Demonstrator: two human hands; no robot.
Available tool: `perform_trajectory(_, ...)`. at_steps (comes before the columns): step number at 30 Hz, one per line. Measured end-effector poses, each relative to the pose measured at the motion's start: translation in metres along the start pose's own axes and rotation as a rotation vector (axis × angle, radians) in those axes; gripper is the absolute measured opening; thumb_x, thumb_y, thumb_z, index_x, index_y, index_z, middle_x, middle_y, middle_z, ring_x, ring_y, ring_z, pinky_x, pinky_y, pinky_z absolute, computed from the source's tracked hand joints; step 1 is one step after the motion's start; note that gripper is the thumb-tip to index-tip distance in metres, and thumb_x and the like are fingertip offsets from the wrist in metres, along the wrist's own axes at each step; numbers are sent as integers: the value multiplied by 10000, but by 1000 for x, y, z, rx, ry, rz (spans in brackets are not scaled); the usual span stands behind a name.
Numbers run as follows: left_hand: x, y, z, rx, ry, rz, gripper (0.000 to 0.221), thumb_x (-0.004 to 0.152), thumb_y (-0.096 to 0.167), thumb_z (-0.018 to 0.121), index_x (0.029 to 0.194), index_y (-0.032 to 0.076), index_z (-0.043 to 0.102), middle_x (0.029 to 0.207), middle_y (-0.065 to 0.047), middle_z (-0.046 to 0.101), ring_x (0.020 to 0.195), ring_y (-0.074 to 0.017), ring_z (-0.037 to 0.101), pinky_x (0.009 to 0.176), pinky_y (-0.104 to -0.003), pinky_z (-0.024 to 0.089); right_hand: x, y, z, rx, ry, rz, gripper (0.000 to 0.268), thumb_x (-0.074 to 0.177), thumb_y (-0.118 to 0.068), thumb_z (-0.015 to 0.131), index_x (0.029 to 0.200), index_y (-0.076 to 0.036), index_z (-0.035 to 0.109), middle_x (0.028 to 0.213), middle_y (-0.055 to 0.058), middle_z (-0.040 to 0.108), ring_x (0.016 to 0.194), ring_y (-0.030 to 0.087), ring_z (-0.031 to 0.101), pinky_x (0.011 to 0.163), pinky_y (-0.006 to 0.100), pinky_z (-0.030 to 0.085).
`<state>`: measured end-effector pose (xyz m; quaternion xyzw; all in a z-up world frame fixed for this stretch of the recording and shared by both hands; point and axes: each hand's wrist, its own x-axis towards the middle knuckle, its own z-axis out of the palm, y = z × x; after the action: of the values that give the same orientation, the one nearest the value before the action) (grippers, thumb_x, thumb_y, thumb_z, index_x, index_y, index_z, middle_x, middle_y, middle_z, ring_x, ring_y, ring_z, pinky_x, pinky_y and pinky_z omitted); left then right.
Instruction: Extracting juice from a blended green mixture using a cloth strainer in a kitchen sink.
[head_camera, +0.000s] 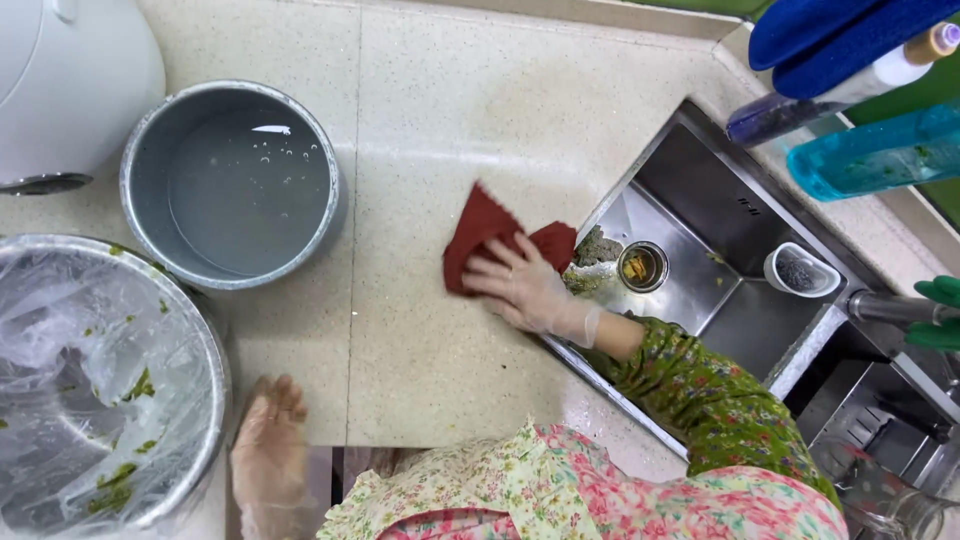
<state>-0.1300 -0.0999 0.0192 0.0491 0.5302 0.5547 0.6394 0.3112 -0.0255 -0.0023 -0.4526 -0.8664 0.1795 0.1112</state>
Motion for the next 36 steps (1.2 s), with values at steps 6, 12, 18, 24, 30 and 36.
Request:
perform_trajectory(6, -52, 52, 3, -436, 314, 131, 655, 944, 322, 718, 1412, -70, 480, 1382, -255, 542, 1346, -394, 529, 1161, -560, 413, -6, 104, -85, -149, 162, 497, 555, 929, -439, 574, 1392, -134, 581, 1402, 122, 603, 1364, 319, 472, 1264, 578, 197)
perform_trajectory(12, -14, 66, -85, -559, 163, 163, 529, 958, 149, 691, 1427, -48, 543, 1362, -242, 638, 1237, -407, 615, 1015, -498, 581, -20, 271, -8, 232, 1074, 819, 765, 1081, -267, 613, 1645, -23, 157, 1667, 299, 262, 1551, 419, 292, 1285, 436, 263)
perform_trajectory(18, 28, 72, -181, -369, 254, 183, 466, 979, -4, 617, 1412, -146, 520, 1377, -287, 674, 1185, -451, 717, 847, -389, 663, -6, 108, -6, 470, 1022, 986, 724, 1062, -300, 556, 1606, -6, 180, 1493, 292, 499, 1341, 394, 563, 1164, 426, 434)
perform_trajectory(24, -85, 79, -95, -252, 200, 145, 517, 928, 54, 521, 1428, -77, 537, 1407, -219, 646, 1198, -429, 706, 859, -356, 676, -39, -15, 55, 661, 707, 808, 694, 1010, -258, 576, 1524, 76, 250, 1424, 268, 492, 1293, 382, 535, 1099, 443, 452)
perform_trajectory(30, -191, 68, -7, -302, 173, 264, 353, 909, -76, 492, 1251, -80, 578, 1220, -185, 681, 1092, -312, 710, 882, -406, 663, -77, -57, 39, 330, 199, 378, 525, 822, -97, 684, 1258, 78, 451, 1098, 231, 556, 1030, 361, 578, 919, 468, 485)
perform_trajectory(36, -200, 39, 25, -152, 42, 187, 266, 968, -48, 561, 1222, -44, 640, 1227, -164, 716, 1037, -283, 746, 847, -351, 642, -92, 2, -35, 951, -420, 510, 400, 874, -58, 632, 1274, -62, 617, 1057, 68, 730, 920, 208, 667, 832, 410, 553)
